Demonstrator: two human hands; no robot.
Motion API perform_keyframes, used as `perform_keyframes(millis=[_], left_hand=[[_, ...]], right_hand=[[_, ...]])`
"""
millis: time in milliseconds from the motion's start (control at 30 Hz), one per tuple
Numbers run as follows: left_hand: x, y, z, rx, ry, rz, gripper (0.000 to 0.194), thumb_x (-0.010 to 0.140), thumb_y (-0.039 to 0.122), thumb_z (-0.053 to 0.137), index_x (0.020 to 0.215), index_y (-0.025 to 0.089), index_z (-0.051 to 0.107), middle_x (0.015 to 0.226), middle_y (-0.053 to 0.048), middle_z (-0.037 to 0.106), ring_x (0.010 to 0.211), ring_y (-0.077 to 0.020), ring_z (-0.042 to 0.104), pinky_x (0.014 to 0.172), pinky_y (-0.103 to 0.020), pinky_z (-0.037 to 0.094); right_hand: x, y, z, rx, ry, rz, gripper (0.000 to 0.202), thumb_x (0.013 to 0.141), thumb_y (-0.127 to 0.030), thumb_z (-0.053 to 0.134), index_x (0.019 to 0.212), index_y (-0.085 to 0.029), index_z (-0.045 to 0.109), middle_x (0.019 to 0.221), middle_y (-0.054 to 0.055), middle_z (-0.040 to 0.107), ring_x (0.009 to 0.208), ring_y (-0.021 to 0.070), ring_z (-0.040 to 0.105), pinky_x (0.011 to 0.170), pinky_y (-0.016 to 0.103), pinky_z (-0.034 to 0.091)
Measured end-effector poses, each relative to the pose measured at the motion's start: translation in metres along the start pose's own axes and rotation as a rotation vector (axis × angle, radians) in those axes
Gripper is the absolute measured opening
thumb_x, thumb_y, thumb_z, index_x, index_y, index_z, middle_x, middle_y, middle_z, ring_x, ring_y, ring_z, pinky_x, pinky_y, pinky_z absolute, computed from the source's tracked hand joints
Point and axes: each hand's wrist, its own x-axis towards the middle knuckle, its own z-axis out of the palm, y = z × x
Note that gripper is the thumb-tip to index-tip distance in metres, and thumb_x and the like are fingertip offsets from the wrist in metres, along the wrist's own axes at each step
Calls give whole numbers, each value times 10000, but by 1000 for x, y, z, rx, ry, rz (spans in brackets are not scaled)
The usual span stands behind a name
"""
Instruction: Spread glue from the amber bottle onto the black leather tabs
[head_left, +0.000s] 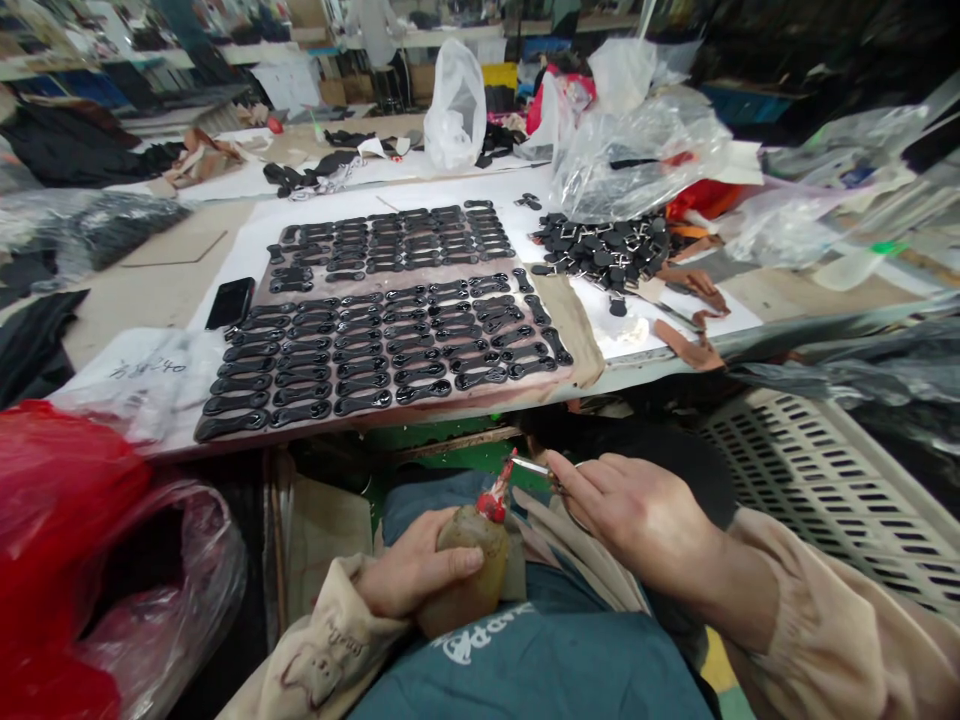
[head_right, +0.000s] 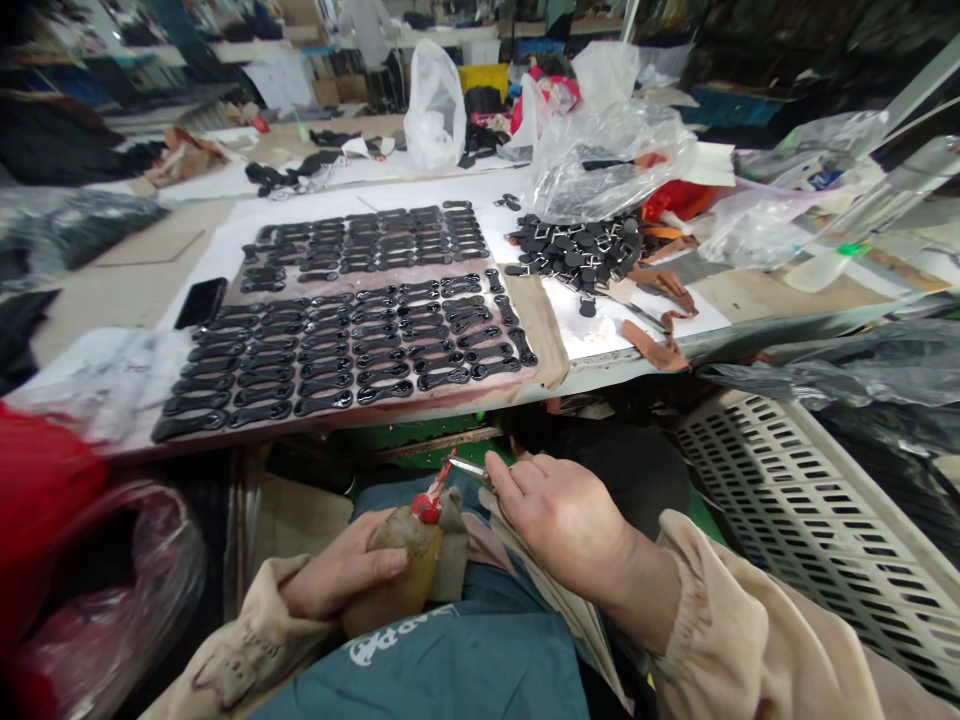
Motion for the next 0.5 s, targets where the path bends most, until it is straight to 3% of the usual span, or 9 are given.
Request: perform_keyframes(millis=[133,367,500], left_hand=[[-1,2,2,201,83,-71,475,790,540,636,980,108,586,919,-90,654,833,-221,568,708,-306,429],[2,11,8,809,232,-128,303,852,452,569,1008,194,600,922,-44,675,845,-236,611,733,-326,434],[3,7,8,1025,218,-182,346,843,497,550,990,187,598,973,-94,671,882,-283,633,748,-366,455]], right_hand=[[6,4,-9,-4,-86,6,298,858,-118,591,1154,-98,622,700,11,618,612,200,582,537,329,341],[33,0,-25,52,-382,82,182,881,-232,600,1041,-184,672,714,16,656,639,210,625,518,316,256],[48,11,-37,45,-510,78,97,822,-201,608,835,-195,704,740,40,687,671,216,637,514,307,199]])
